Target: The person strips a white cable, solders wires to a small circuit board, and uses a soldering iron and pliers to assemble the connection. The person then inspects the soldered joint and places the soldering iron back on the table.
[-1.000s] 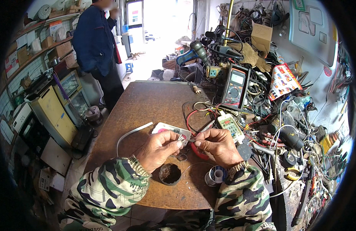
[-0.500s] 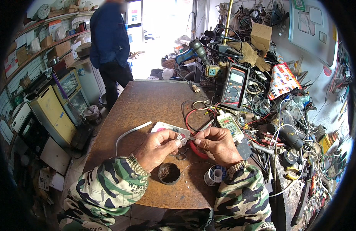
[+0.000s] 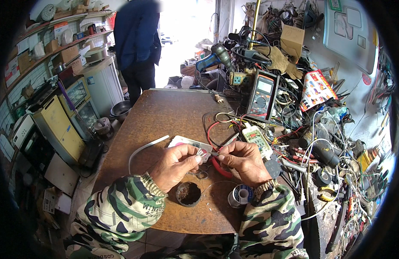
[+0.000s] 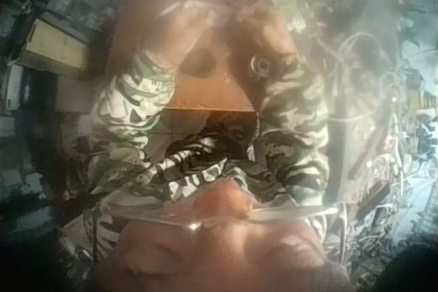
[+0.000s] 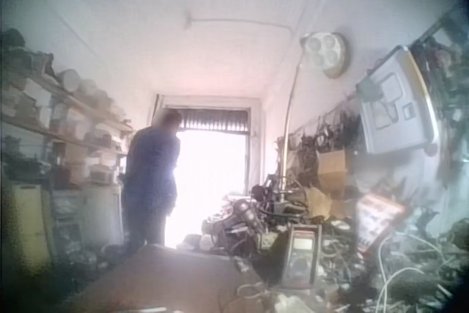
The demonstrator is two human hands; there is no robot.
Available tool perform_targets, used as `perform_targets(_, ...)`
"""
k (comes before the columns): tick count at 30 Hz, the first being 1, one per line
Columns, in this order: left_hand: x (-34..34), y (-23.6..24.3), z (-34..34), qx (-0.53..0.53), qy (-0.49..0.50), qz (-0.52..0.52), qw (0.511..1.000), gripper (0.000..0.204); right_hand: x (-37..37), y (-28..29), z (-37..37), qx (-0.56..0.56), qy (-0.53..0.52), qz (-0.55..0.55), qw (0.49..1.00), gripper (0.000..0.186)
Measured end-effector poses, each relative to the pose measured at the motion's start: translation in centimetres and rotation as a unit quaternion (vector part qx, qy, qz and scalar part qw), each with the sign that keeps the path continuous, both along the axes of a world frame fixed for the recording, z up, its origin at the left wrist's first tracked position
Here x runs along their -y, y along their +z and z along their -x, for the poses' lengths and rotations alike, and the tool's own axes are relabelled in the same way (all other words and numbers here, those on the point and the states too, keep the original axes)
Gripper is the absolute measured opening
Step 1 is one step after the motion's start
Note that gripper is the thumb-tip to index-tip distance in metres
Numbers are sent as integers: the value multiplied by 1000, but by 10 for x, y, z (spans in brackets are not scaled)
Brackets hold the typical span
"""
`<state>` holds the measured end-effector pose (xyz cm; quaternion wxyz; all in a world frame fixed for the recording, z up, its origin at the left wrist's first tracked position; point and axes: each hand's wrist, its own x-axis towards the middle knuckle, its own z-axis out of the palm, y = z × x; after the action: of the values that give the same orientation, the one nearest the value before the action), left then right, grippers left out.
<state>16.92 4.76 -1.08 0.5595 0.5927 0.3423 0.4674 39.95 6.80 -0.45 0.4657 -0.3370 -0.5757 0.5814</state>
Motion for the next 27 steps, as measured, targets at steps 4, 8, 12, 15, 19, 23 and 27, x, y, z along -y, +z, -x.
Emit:
perform_targets(4,2,3,0,-14,-3,-7,1000,20,-1,-1,0,11,-3,-6,1000,7)
perform_targets(8,-2,2,-2,-25,-15,-16,999,20,0,-1,-3,26,-11,-15,999,6)
perform_targets(12,0,0,1,-29,-5,-14,999,20,-2,-2,1,28,-5,-22,999,7)
perform_targets(15,0,1,1,-15,-1,-9,1000,19,0,1,0,35,-3,-16,999,7)
perform_targets(19,0,2,0,-11,10,-5,1000,18,-1,-1,-2,28,-3,-12,1000,7)
perform_targets(23,0,2,3,1,10,-4,1000,17,0,2,-1,18,1,-11,1000,6)
perform_targets(27,-1,1,1,-3,11,-3,1000,16,-1,-2,-2,9,-2,-18,1000,6)
